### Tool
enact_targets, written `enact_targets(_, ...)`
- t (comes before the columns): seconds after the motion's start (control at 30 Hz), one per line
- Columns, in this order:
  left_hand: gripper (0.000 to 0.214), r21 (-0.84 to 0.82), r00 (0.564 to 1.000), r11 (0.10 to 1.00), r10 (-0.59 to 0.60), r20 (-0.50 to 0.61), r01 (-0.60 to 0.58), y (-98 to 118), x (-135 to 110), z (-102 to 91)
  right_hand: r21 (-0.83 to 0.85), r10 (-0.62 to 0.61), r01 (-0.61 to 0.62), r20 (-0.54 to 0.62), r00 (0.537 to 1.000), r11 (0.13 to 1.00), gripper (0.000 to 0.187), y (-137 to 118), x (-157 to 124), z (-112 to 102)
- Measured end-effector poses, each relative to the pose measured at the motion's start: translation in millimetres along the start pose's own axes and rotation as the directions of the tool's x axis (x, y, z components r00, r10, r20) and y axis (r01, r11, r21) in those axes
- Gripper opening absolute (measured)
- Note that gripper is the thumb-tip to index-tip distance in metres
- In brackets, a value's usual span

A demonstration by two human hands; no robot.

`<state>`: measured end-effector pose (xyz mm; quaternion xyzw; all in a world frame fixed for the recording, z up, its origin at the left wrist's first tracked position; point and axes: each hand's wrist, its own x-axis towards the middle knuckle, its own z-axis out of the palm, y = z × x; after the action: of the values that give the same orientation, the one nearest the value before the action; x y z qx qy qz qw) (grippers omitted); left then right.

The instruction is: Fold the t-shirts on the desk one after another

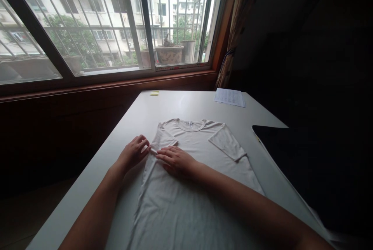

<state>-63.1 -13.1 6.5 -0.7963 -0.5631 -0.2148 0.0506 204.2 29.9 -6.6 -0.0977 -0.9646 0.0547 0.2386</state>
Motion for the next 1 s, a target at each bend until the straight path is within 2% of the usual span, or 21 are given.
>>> enact_targets(0.1,0.029,-0.026,0.996,0.996,0.080,-0.032,-0.081,-1,5,9.3,0.001,0.013,-0.013,0.042,0.999,1.000,0.044,1,-9,1)
enact_targets(0.17,0.038,-0.052,0.989,0.988,0.149,0.007,-0.148,-3,8,15.6,-0.002,0.024,-0.024,0.069,0.997,1.000,0.045,0,-12,1)
enact_targets(0.23,0.043,-0.058,0.984,0.986,0.163,0.077,-0.159,-6,9,21.1,-0.006,0.036,-0.036,0.083,0.996,0.999,0.046,-1,-13,1)
enact_targets(0.43,0.051,0.046,0.970,0.999,0.003,0.242,-0.015,-11,18,31.1,0.000,0.056,-0.057,0.106,0.993,0.998,0.045,-7,-12,-5)
enact_targets(0.63,0.053,0.156,0.943,0.988,-0.050,0.329,-0.002,-11,65,37.5,0.003,0.069,-0.070,0.109,0.992,0.998,0.044,-8,-14,-7)
enact_targets(0.77,0.056,0.194,0.907,0.979,-0.136,0.398,0.061,-13,98,41.5,0.000,0.072,-0.073,0.106,0.992,0.997,0.044,-7,-14,-5)
enact_targets(1.0,0.059,0.250,0.873,0.965,-0.189,0.449,0.080,-22,117,47.7,-0.026,0.007,-0.005,0.071,0.997,1.000,0.043,-4,-13,-5)
